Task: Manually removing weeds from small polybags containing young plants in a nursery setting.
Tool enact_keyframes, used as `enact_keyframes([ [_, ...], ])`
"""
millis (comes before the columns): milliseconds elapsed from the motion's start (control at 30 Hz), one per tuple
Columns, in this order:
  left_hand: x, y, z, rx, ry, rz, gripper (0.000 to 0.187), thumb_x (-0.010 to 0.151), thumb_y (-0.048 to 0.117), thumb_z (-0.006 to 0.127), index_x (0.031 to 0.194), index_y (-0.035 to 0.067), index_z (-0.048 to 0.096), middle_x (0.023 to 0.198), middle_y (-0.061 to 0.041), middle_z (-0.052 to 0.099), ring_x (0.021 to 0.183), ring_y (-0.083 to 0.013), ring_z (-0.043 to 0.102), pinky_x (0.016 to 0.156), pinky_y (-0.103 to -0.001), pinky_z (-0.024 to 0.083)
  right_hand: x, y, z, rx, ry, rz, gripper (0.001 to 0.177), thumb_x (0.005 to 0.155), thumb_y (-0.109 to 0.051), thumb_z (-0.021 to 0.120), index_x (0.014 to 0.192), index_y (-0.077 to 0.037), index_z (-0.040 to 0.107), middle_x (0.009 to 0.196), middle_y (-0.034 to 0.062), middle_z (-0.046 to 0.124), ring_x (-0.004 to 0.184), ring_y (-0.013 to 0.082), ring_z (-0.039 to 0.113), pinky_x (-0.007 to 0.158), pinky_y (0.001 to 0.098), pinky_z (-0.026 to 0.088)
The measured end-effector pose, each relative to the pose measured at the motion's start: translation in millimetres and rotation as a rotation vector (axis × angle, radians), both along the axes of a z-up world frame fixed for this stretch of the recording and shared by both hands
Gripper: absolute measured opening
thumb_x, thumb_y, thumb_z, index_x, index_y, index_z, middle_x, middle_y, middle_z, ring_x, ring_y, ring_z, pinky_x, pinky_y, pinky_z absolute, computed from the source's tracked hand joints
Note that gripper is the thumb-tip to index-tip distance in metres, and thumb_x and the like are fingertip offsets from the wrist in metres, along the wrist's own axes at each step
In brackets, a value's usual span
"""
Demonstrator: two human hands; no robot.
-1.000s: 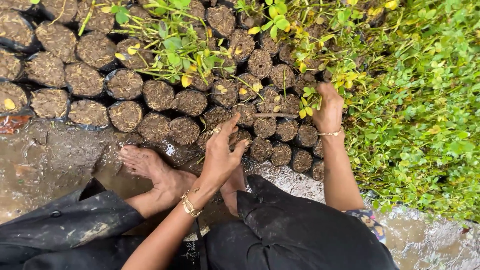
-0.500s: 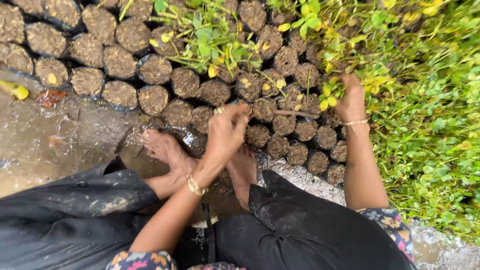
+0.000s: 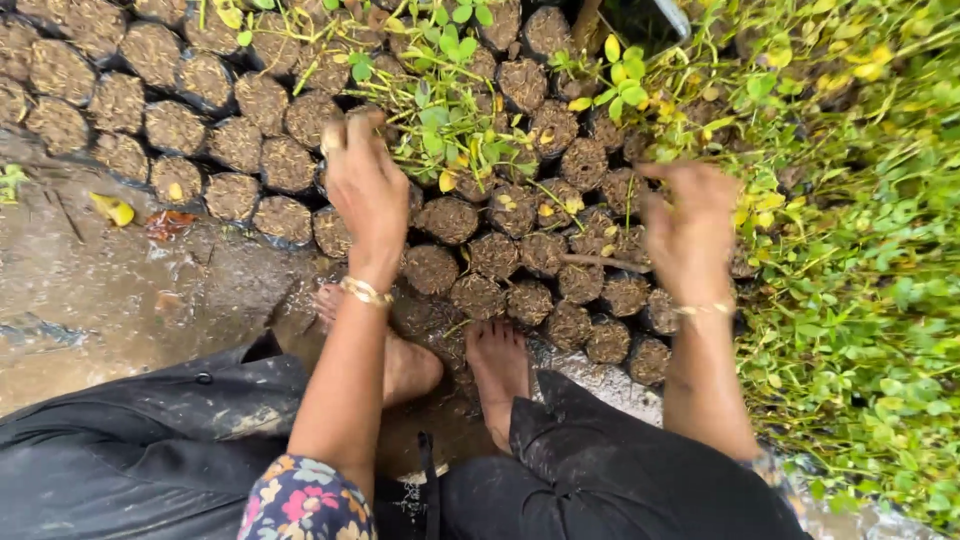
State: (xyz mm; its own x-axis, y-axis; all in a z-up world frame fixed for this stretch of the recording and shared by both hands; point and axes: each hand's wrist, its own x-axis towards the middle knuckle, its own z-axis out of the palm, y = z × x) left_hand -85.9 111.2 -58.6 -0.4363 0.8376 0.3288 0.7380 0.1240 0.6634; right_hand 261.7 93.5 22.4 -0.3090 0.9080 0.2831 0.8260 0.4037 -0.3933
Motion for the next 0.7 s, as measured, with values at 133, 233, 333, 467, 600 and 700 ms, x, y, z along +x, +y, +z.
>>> enact_keyframes([
  [133,-9,16,3,-0.158,0.113,-0.127,0.039,0.092,-0.015,0.057,0.119,0.009,0.072,0.12,-0.02,0.052,0.086,-0.0273,0.067,0.065,-0.036,0.057,-86,30,-33,0.023,0.181,0.201,0.018,0.1,-0.005,0.065,0.115,-0.008,0.073,0.102,0.0126,0.067,0.108,0.0294,0.056,0.101,0.0405,0.042],
  [233,3,12,6,-0.236,0.262,-0.249,0.029,0.094,-0.007,0.063,0.111,0.013,0.077,0.127,-0.02,0.052,0.09,-0.0267,0.067,0.064,-0.03,0.056,-142,55,-41,0.128,0.134,0.346,0.025,0.097,-0.008,0.061,0.117,-0.017,0.072,0.108,0.0086,0.061,0.113,0.0267,0.052,0.098,0.0386,0.042],
  [333,7,3,-3,-0.276,0.29,-0.289,0.021,0.095,-0.006,0.063,0.103,0.008,0.076,0.119,-0.018,0.061,0.086,-0.0267,0.069,0.064,-0.033,0.058,-160,70,-44,0.119,-0.163,0.162,0.022,0.094,-0.004,0.061,0.104,-0.022,0.068,0.115,0.0017,0.053,0.104,0.0205,0.049,0.08,0.0301,0.047],
  [467,3,-33,44,-0.242,0.122,-0.361,0.016,0.099,-0.002,0.06,0.098,0.006,0.074,0.08,-0.013,0.068,0.063,-0.0246,0.066,0.056,-0.035,0.051,-116,68,-46,0.016,-0.075,0.223,0.009,0.095,-0.022,0.072,0.089,-0.016,0.069,0.11,0.0052,0.056,0.112,0.0234,0.05,0.092,0.0335,0.047],
  [600,11,-66,73,-0.322,-0.45,-0.354,0.011,0.099,0.0,0.061,0.097,0.003,0.072,0.075,-0.013,0.071,0.053,-0.018,0.057,0.05,-0.027,0.046,-69,30,-46,-0.214,0.145,0.222,0.014,0.103,-0.018,0.064,0.095,-0.007,0.065,0.111,0.0149,0.062,0.114,0.0315,0.058,0.094,0.0432,0.05],
  [700,24,-75,47,-0.348,-0.914,-0.369,0.011,0.096,-0.001,0.061,0.095,-0.002,0.071,0.074,-0.013,0.069,0.046,-0.0119,0.057,0.039,-0.021,0.044,-58,1,-25,-0.304,0.047,0.171,0.02,0.101,-0.02,0.061,0.116,-0.009,0.067,0.127,0.0191,0.058,0.122,0.0354,0.053,0.103,0.0491,0.046],
])
